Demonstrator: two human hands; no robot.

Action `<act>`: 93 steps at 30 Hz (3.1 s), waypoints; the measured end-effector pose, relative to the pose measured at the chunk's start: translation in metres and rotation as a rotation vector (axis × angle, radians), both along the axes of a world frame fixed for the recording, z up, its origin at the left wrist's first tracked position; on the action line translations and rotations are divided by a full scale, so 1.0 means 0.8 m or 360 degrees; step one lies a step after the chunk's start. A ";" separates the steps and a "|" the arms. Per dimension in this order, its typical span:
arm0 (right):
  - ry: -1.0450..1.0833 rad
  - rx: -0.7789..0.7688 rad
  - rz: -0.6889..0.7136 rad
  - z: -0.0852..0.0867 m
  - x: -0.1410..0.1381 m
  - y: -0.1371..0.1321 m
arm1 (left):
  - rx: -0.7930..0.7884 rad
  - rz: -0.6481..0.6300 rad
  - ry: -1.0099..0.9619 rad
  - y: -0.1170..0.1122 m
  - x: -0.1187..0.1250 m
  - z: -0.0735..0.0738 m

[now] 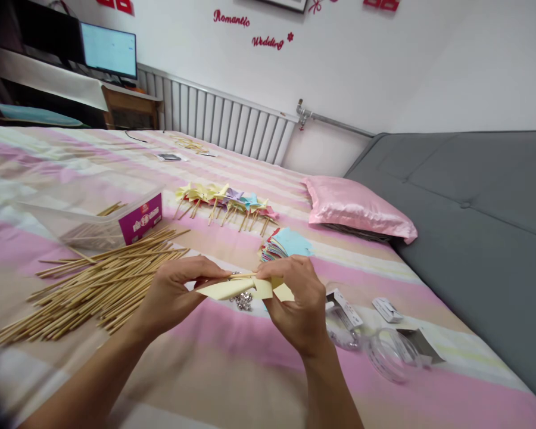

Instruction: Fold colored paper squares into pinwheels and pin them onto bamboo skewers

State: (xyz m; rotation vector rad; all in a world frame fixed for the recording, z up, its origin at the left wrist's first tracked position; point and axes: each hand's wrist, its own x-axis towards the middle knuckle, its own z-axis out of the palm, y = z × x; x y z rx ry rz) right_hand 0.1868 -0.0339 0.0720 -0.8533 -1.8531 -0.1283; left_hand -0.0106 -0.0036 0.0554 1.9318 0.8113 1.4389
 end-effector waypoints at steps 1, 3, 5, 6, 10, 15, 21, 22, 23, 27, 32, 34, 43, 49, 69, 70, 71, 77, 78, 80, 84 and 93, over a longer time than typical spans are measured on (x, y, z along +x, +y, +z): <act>-0.0002 0.0005 -0.0021 0.000 0.000 0.000 | -0.0006 -0.0015 -0.0003 0.000 0.000 -0.001; -0.0002 0.0001 -0.0066 -0.001 0.000 0.000 | -0.0017 -0.0052 -0.0002 -0.001 0.000 -0.002; 0.0017 -0.0021 -0.0106 -0.001 0.001 0.000 | -0.0038 -0.0086 0.0018 -0.002 0.002 -0.004; 0.0030 -0.0042 -0.0122 -0.002 0.002 0.000 | -0.0058 -0.0095 0.0029 -0.003 0.002 -0.005; 0.0089 -0.0154 -0.0189 -0.004 0.006 0.003 | -0.0259 -0.0139 0.0102 -0.002 0.006 -0.007; 0.0475 -0.0485 -0.0310 -0.007 0.009 0.014 | -0.0510 -0.0156 0.0234 0.010 0.003 -0.017; 0.0860 -0.0512 -0.0333 -0.015 0.015 0.027 | -0.0743 -0.0260 0.0165 0.017 0.006 -0.028; 0.0960 -0.0458 -0.0342 -0.016 0.016 0.029 | -0.0832 -0.0269 0.0081 0.017 0.008 -0.029; 0.1067 -0.0407 -0.0341 -0.016 0.016 0.030 | -0.0906 -0.0268 0.0001 0.018 0.009 -0.029; 0.1285 -0.0341 -0.0289 -0.017 0.017 0.033 | -0.1032 -0.0275 -0.0118 0.018 0.008 -0.029; 0.1122 -0.0288 -0.0446 -0.019 0.019 0.036 | -0.1011 -0.0294 -0.0002 0.018 0.004 -0.030; 0.1009 -0.0291 -0.0592 -0.019 0.021 0.035 | -0.1008 -0.0292 0.0037 0.018 0.004 -0.029; 0.0824 -0.0661 -0.0797 -0.019 0.013 0.031 | -0.1102 -0.0295 -0.0137 0.017 0.005 -0.025; 0.0861 -0.0838 -0.0591 -0.029 -0.012 0.033 | -0.1131 -0.0280 -0.0266 0.015 0.007 -0.026; 0.0096 -0.0280 -0.1156 -0.022 -0.007 0.025 | -0.1080 -0.0174 -0.0289 0.017 0.007 -0.025; 0.0056 -0.0331 -0.1148 -0.023 -0.009 0.025 | -0.1081 -0.0173 -0.0295 0.017 0.007 -0.025; 0.0021 -0.0375 -0.1126 -0.024 -0.012 0.024 | -0.1077 -0.0171 -0.0302 0.018 0.007 -0.025; 0.0025 -0.0609 -0.0719 -0.018 -0.025 0.016 | -0.1058 -0.0163 -0.0336 0.018 0.007 -0.024; 0.0027 -0.0641 -0.0617 -0.017 -0.025 0.015 | -0.1058 -0.0156 -0.0345 0.018 0.007 -0.024; 0.0046 -0.0697 -0.0458 -0.016 -0.024 0.015 | -0.1053 -0.0141 -0.0362 0.018 0.007 -0.024; 0.0285 -0.0659 -0.0499 -0.015 -0.016 0.017 | -0.1038 -0.0123 -0.0356 0.018 0.006 -0.024; 0.0179 -0.0193 -0.0977 -0.013 -0.003 0.021 | -0.1029 -0.0150 -0.0265 0.016 0.008 -0.025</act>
